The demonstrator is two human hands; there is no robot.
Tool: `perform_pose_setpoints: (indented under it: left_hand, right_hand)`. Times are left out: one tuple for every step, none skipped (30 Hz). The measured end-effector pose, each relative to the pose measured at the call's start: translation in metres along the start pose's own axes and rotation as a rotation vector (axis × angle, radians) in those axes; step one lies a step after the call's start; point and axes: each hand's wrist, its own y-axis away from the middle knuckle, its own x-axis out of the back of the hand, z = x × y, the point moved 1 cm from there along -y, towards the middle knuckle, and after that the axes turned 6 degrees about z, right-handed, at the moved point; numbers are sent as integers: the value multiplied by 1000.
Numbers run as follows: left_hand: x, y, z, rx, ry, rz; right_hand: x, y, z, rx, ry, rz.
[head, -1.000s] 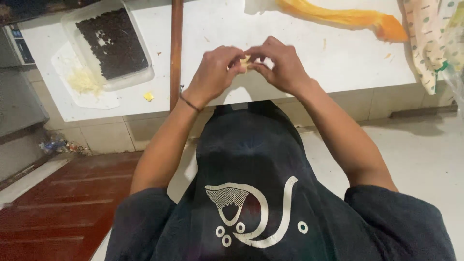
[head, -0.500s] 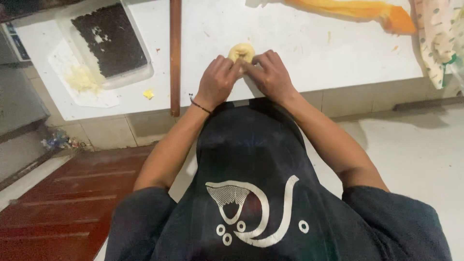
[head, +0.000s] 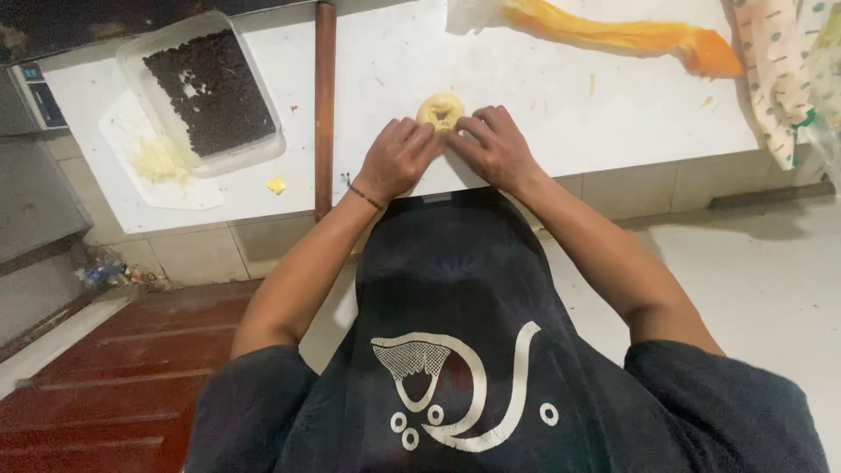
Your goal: Rolling out dough, applying filling from a piping bag, and rolling the dough into buns
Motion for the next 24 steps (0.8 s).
perform_pose_setpoints:
  left_hand:
    - [-7, 4, -3, -21, -16, 1]
    - [-14, 8, -7, -42, -31, 1]
    - [-6, -1, -9, -45, -29, 4]
    - [1, -11, -12, 1, 106, -71]
    - [8, -20, -15, 47, 240, -148]
    - [12, -25, -18, 42, 241, -147]
    - [16, -30, -22, 126, 363, -165]
    - [20, -35, -27, 211, 485, -183]
    - [24, -42, -29, 214, 487, -185]
    - [27, -48, -32, 337, 571, -241]
    - [29, -56, -37, 458, 652, -296]
    - [20, -53, -43, 459, 653, -297]
    - [10, -49, -49, 583, 668, -439]
    - [0, -44, -55, 704, 681, -585]
    - [-8, -34, -52, 704, 682, -587]
    - [-16, -25, -51, 647, 503, -574]
    - [-26, -17, -51, 584, 326, -553]
    - [-19, -17, -49, 582, 326, -552]
    - [-10, -15, -44, 633, 377, -435]
    - [0, -13, -39, 682, 425, -317]
    - [0, -11, -36, 686, 427, -320]
    - [0, -10, -33, 728, 451, -326]
    - [0, -10, -31, 766, 474, -330]
    - [-5, -14, -31, 765, 474, -329]
  right_hand:
    - [-3, 0, 1, 8, -6, -1]
    - [-6, 1, 3, 15, -12, -1]
    - [-5, -2, 8, 16, -8, -1]
    - [-4, -4, 13, -23, -84, -81]
    - [-4, -7, 18, -65, -161, -159]
    - [5, -15, 20, -66, -157, -156]
    - [11, -22, 23, -227, -327, -258]
    - [18, -28, 25, -388, -497, -357]
    - [29, -43, 27, -390, -500, -360]
    - [39, -56, 30, -451, -547, -433]
    - [50, -72, 34, -510, -592, -505]
    - [40, -68, 42, -511, -593, -505]
    - [30, -63, 50, -621, -614, -643]
    - [21, -57, 58, -730, -635, -783]
    - [17, -51, 55, -732, -636, -783]
    - [15, -46, 53, -618, -465, -610]
    - [12, -42, 53, -495, -295, -438]
    - [17, -43, 52, -495, -292, -437]
    - [23, -42, 49, -579, -283, -356]
    - [29, -41, 46, -662, -272, -274]
    - [26, -40, 40, -664, -275, -278]
    - [22, -40, 32, -632, -314, -355]
    - [19, -41, 26, -596, -350, -427]
    - [13, -36, 25, -595, -349, -427]
